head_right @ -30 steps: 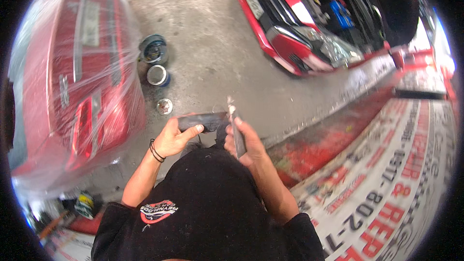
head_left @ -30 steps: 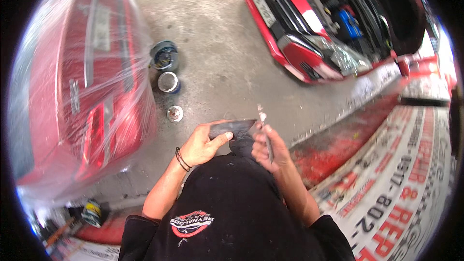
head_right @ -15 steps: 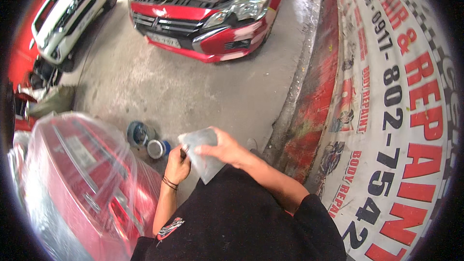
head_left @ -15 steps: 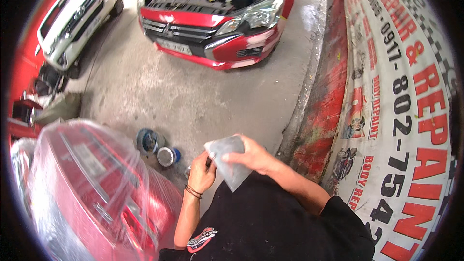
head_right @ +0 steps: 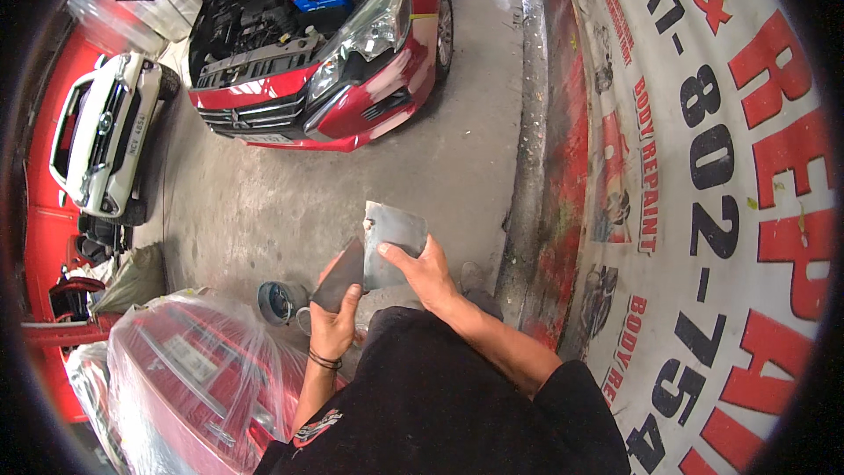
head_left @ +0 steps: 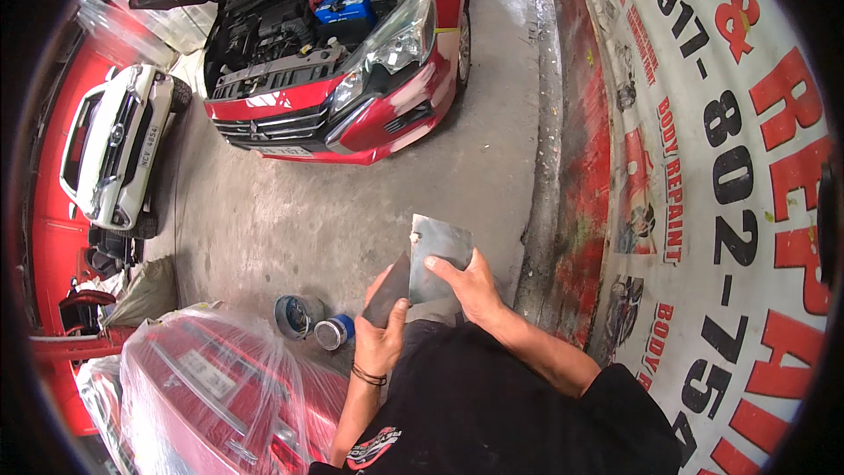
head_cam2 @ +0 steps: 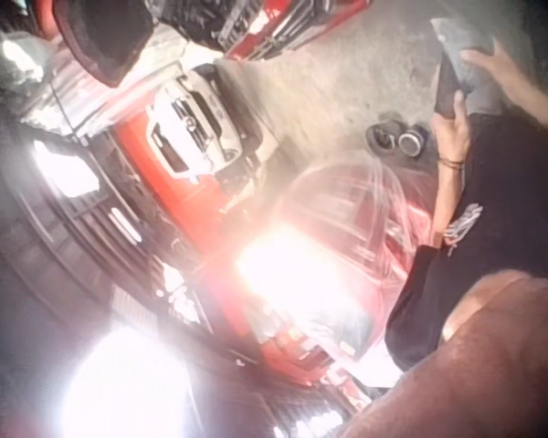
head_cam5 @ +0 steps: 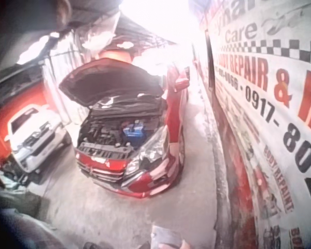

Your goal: The person rubs the edge of a car bumper using a piece of sandpaper, then picks up two pieces of sandpaper and wipes their surfaces together.

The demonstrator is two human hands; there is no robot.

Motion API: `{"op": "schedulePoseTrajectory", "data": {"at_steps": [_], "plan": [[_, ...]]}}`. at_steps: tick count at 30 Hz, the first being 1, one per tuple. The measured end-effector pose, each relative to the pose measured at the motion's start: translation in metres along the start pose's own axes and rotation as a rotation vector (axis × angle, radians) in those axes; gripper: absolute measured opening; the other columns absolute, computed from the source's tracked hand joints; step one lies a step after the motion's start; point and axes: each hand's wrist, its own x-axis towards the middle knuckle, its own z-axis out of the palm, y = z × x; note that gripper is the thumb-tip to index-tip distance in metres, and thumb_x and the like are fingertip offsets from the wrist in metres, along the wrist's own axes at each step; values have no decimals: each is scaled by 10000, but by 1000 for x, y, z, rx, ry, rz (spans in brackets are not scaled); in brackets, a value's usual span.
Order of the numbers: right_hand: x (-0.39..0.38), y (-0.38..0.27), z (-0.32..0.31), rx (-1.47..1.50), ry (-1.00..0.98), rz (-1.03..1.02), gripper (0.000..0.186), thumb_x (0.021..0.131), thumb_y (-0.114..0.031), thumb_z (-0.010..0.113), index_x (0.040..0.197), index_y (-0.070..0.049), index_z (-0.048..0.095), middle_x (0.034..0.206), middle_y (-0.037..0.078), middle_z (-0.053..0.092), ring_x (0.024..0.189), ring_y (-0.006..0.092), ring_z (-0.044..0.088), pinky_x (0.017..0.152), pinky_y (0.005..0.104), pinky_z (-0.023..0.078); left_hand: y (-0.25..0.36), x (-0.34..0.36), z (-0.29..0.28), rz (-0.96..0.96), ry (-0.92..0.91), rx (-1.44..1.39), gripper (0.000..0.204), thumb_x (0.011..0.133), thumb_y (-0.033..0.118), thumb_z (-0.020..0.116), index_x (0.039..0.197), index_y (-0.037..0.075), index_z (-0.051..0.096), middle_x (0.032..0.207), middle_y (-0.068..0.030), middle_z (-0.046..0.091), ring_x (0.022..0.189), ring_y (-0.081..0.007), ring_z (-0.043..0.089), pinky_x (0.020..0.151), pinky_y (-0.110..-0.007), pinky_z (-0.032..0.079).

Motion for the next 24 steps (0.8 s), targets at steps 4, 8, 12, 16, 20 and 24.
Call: {"op": "schedulePoseTrajectory", "data": {"at_steps": [4, 8, 12, 16, 20, 24], "plan": [[3, -10, -8, 39, 72, -14, 348, 928, -138, 783, 1235, -13, 680, 1141, 30, 725, 1017, 120, 677, 909, 319, 557, 25, 34, 16, 87, -152, 89, 581, 989, 190, 750, 1491, 31, 505, 1318, -192, 691, 1209, -257, 692, 992, -378, 543], [1, -30, -8, -246, 48, -165, 355, 897, -108, 803, 1220, -6, 699, 1097, 39, 748, 994, 116, 683, 890, 320, 560, 17, 73, 4, -72, -593, 178, 556, 968, 262, 775, 1417, 29, 544, 1113, -222, 736, 1102, -372, 714, 898, -423, 550], [-8, -52, 12, -555, -66, -230, 347, 880, -103, 827, 1184, -3, 693, 1091, 59, 754, 974, 107, 680, 891, 307, 550, -7, 103, -17, 41, -962, 16, 482, 965, 280, 776, 1325, 8, 610, 1175, -220, 724, 1087, -358, 705, 944, -442, 534], [-9, -64, 34, -461, -54, -253, 319, 982, -109, 740, 1264, 1, 641, 1088, 51, 747, 982, 123, 683, 922, 311, 549, -10, 120, -27, -37, -1159, -125, 438, 1017, 279, 732, 1327, -2, 602, 1181, -71, 675, 1081, -188, 631, 990, -349, 507], [-15, -77, 37, -301, 193, -416, 366, 1076, -118, 595, 1422, -17, 529, 1221, 63, 700, 1114, 136, 642, 1019, 322, 501, -26, 122, -37, -77, -1052, -390, 348, 1040, 205, 702, 1310, -4, 632, 1119, -11, 680, 1012, -105, 620, 929, -305, 524], [-23, -78, 51, -431, 313, -572, 429, 1105, -158, 555, 1509, -45, 465, 1343, 71, 638, 1225, 141, 584, 1071, 332, 459, -39, 128, -47, -264, -974, -584, 240, 1023, 162, 716, 1193, -6, 739, 1050, -15, 760, 969, -90, 673, 867, -296, 551]]}}
